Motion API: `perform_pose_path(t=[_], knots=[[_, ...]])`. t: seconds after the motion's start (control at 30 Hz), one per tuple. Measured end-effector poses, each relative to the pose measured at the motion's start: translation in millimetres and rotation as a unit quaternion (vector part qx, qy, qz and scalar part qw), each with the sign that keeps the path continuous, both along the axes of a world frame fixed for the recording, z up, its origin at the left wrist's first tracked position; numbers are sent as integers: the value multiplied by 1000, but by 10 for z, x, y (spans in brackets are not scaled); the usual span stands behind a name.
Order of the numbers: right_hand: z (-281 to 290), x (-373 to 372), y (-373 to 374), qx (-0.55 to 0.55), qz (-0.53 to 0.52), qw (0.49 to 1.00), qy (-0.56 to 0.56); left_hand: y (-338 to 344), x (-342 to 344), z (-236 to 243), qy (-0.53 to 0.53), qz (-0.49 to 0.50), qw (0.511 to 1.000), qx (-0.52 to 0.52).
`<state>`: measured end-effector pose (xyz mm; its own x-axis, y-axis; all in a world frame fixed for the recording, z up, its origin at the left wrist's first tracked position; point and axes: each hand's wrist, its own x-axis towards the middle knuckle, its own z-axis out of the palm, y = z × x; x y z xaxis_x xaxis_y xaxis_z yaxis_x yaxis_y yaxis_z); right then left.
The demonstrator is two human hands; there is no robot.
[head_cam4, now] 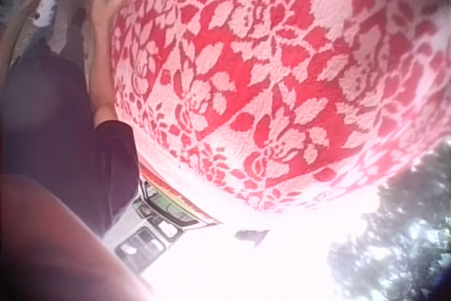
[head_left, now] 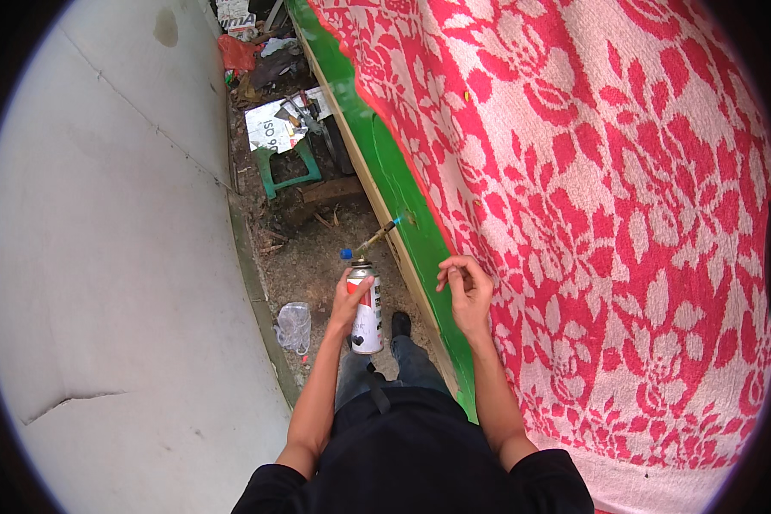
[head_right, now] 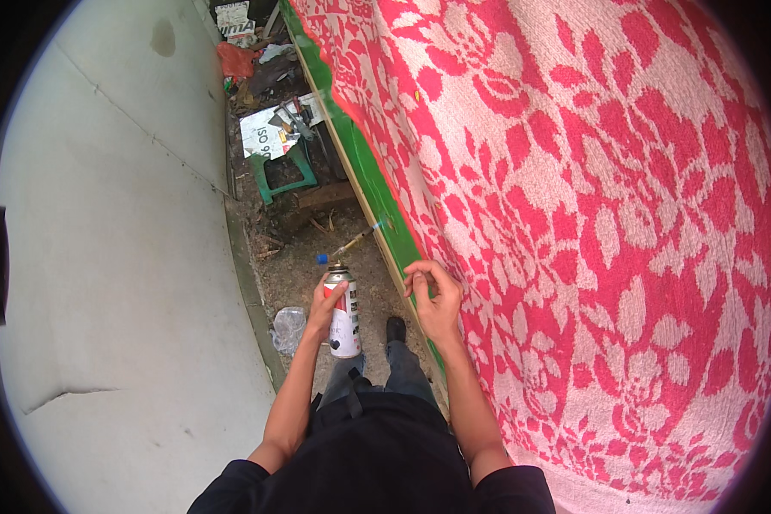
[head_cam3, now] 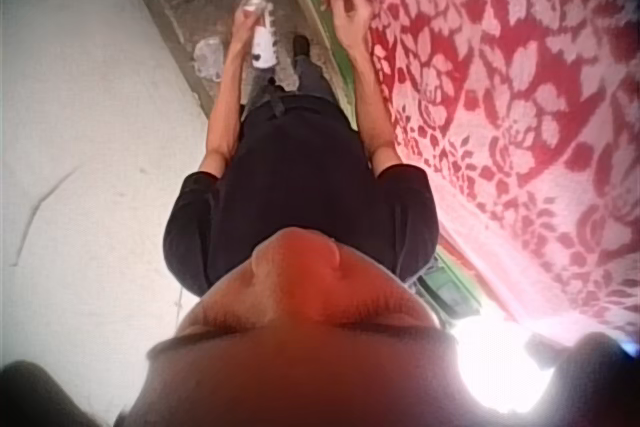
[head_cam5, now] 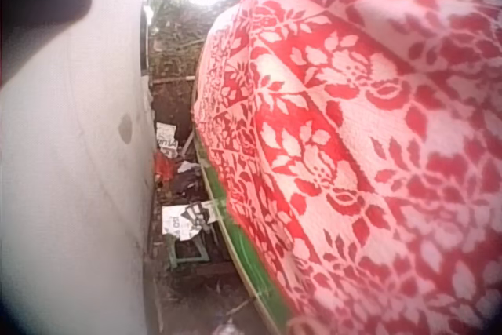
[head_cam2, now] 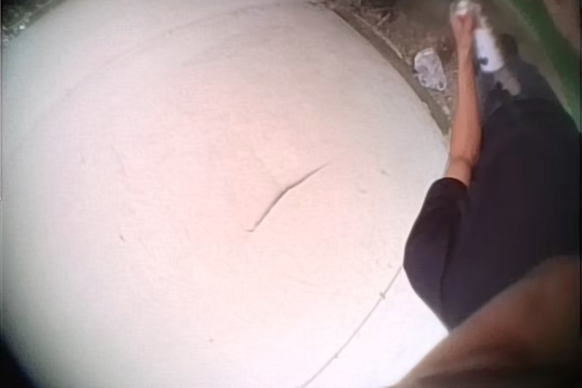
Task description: The person ignites a blowtorch and applies heat to a small area on the green vehicle's side panel. Then they use a hammer and a metal tool to tap and pry at the same spot, working on a localized repair.
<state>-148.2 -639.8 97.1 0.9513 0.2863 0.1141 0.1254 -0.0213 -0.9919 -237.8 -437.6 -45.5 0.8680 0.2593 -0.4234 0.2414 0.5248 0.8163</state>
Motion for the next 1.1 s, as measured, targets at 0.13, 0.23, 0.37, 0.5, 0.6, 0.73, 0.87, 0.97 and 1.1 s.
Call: perform_pose_path(t=[0.13,0.23,0.37,0.5,0.6,0.73,0.87,0.97,1.1], knots=[[-18,2,-9,-4,1,1000,-1,18,23,24,2,6,1000,0],[-16,3,-5,0,1,1000,0,14,7,61,3,4,1000,-19],[-4,1,1,-1,1,1000,1,-25,-37,110,0,11,999,-44],[-14,3,1,0,1,1000,-4,-30,-25,208,-10,-5,999,-51],[-16,4,4,1,1,1000,-5,-14,30,255,-12,-6,999,-47],[-24,4,2,4,4,1000,-3,14,46,227,-13,0,999,-46],[-24,-4,-7,-6,4,1000,-6,19,24,157,-17,0,999,-40],[-18,-3,0,-8,6,1000,-4,39,64,100,-6,21,999,-48],[-4,-6,5,-2,3,1000,-5,105,166,95,-12,4,999,-49]])
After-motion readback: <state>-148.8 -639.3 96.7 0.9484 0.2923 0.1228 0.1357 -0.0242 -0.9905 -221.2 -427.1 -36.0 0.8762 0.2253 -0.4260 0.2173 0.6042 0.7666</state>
